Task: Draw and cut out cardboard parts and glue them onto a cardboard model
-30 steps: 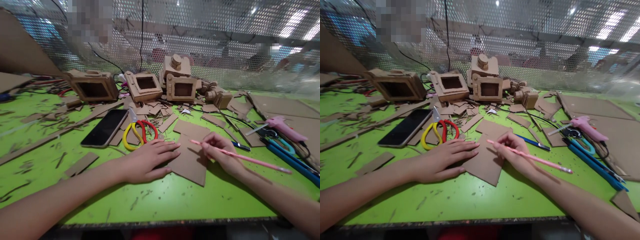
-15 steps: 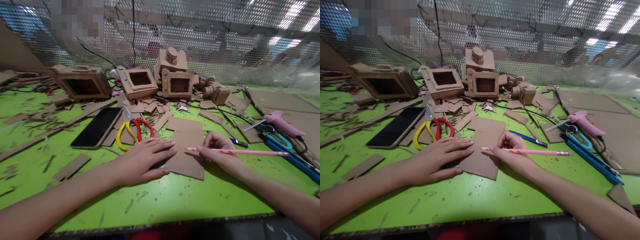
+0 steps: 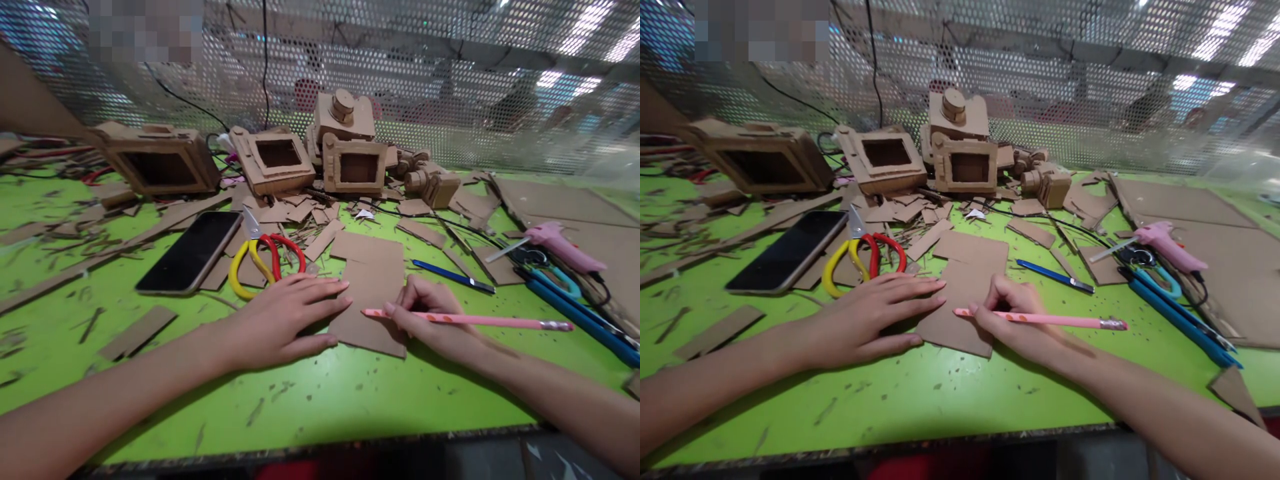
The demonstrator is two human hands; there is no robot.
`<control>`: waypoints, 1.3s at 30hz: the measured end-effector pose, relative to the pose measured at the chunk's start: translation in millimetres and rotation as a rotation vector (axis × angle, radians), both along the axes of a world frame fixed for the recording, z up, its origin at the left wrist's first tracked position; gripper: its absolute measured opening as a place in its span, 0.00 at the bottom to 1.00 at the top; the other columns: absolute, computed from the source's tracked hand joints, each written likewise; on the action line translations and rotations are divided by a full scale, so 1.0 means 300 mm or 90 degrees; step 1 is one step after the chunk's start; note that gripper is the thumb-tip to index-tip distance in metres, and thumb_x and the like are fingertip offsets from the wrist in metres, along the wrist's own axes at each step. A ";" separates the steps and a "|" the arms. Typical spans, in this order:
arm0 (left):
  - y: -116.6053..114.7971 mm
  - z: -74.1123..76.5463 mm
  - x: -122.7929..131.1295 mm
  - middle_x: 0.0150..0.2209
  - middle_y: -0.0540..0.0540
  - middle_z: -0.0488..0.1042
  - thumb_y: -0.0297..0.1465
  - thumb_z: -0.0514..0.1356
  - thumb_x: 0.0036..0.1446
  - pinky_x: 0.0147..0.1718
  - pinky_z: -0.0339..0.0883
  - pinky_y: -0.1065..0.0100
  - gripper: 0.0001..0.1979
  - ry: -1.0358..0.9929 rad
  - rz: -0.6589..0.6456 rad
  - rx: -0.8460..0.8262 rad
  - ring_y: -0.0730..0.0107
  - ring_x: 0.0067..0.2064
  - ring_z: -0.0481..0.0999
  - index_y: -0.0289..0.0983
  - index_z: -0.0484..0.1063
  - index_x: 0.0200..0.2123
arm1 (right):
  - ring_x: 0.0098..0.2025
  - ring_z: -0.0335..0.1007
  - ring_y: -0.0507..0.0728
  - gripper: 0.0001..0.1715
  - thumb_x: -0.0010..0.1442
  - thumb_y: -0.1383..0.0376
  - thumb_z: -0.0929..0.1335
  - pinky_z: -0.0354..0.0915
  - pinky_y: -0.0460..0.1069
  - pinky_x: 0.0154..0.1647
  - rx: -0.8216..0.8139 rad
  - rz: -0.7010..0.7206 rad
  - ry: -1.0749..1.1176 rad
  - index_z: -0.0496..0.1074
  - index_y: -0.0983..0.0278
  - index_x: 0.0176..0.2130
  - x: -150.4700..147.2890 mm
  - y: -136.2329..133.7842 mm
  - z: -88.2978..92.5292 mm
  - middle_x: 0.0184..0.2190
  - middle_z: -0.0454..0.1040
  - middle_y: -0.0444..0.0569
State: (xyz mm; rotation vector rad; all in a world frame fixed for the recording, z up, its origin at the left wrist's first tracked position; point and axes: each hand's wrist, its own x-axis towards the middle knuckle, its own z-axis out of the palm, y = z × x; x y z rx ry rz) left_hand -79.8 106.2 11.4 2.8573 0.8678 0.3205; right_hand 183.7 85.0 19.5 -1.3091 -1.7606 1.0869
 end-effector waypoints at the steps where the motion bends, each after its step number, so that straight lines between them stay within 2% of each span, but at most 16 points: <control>1: 0.000 0.000 0.000 0.65 0.45 0.62 0.47 0.50 0.64 0.62 0.57 0.54 0.27 -0.002 -0.002 -0.001 0.58 0.64 0.63 0.45 0.61 0.63 | 0.18 0.64 0.50 0.23 0.55 0.52 0.71 0.57 0.45 0.18 -0.008 0.017 -0.011 0.60 0.61 0.23 -0.001 -0.001 0.005 0.16 0.70 0.43; 4: 0.000 0.002 0.001 0.65 0.46 0.62 0.47 0.49 0.65 0.62 0.57 0.55 0.27 0.006 -0.004 -0.002 0.58 0.65 0.63 0.45 0.61 0.63 | 0.18 0.63 0.50 0.23 0.54 0.51 0.72 0.56 0.46 0.18 -0.034 0.057 -0.017 0.60 0.61 0.22 -0.004 -0.004 0.015 0.16 0.71 0.44; 9: 0.001 0.002 -0.001 0.65 0.45 0.61 0.47 0.49 0.65 0.62 0.57 0.55 0.27 0.013 -0.003 0.004 0.58 0.65 0.62 0.45 0.61 0.63 | 0.19 0.63 0.50 0.22 0.57 0.53 0.71 0.59 0.46 0.20 -0.014 -0.011 0.049 0.59 0.61 0.24 0.000 0.000 -0.013 0.16 0.69 0.41; 13: 0.003 0.001 0.000 0.65 0.45 0.61 0.47 0.48 0.65 0.61 0.58 0.54 0.27 0.021 -0.008 0.017 0.58 0.64 0.63 0.43 0.61 0.63 | 0.19 0.64 0.50 0.21 0.58 0.54 0.70 0.57 0.45 0.19 0.004 -0.029 0.020 0.59 0.60 0.24 0.002 0.007 -0.019 0.17 0.70 0.42; 17: 0.002 0.004 0.002 0.65 0.45 0.61 0.47 0.48 0.65 0.62 0.58 0.55 0.27 0.023 -0.014 0.015 0.58 0.64 0.63 0.42 0.61 0.63 | 0.18 0.63 0.50 0.22 0.54 0.53 0.72 0.56 0.45 0.18 0.008 0.045 -0.022 0.60 0.61 0.22 -0.002 0.005 0.007 0.17 0.70 0.43; 20: 0.001 0.005 0.003 0.65 0.45 0.61 0.48 0.48 0.65 0.62 0.58 0.55 0.28 0.027 -0.011 0.012 0.58 0.65 0.63 0.43 0.61 0.63 | 0.18 0.63 0.50 0.21 0.56 0.55 0.70 0.56 0.45 0.17 -0.023 0.083 -0.001 0.60 0.61 0.22 -0.002 0.002 0.015 0.17 0.71 0.44; 25: 0.003 0.002 0.001 0.65 0.45 0.61 0.47 0.49 0.65 0.62 0.57 0.55 0.27 0.020 -0.005 0.002 0.59 0.65 0.63 0.44 0.60 0.63 | 0.19 0.64 0.50 0.21 0.55 0.55 0.72 0.61 0.47 0.21 0.003 -0.012 0.031 0.61 0.61 0.23 0.000 0.002 -0.006 0.17 0.69 0.42; 30: 0.003 -0.002 -0.001 0.65 0.45 0.61 0.48 0.49 0.65 0.62 0.57 0.56 0.27 0.012 -0.003 0.004 0.58 0.64 0.63 0.45 0.61 0.63 | 0.19 0.64 0.50 0.20 0.58 0.56 0.70 0.60 0.46 0.19 0.028 -0.033 0.007 0.59 0.61 0.24 0.003 0.008 -0.018 0.17 0.68 0.41; 34: 0.003 -0.004 -0.001 0.65 0.45 0.60 0.48 0.48 0.65 0.62 0.57 0.55 0.27 0.020 -0.007 0.013 0.58 0.65 0.62 0.44 0.60 0.63 | 0.19 0.66 0.50 0.21 0.56 0.56 0.71 0.60 0.45 0.19 0.002 0.026 -0.007 0.60 0.61 0.23 0.005 0.009 -0.005 0.18 0.70 0.42; 37: 0.003 -0.006 0.000 0.65 0.46 0.61 0.48 0.48 0.65 0.62 0.57 0.55 0.27 0.009 -0.009 0.019 0.59 0.65 0.62 0.44 0.60 0.63 | 0.19 0.68 0.50 0.21 0.56 0.56 0.71 0.60 0.44 0.17 -0.065 0.113 0.049 0.59 0.61 0.24 0.005 0.010 0.004 0.18 0.72 0.44; 39: 0.003 -0.006 -0.001 0.65 0.46 0.61 0.47 0.49 0.65 0.62 0.57 0.55 0.27 0.005 -0.009 0.011 0.58 0.65 0.63 0.44 0.61 0.63 | 0.19 0.69 0.51 0.21 0.56 0.56 0.72 0.60 0.44 0.17 -0.083 0.127 0.080 0.59 0.62 0.24 0.004 0.010 0.004 0.17 0.73 0.44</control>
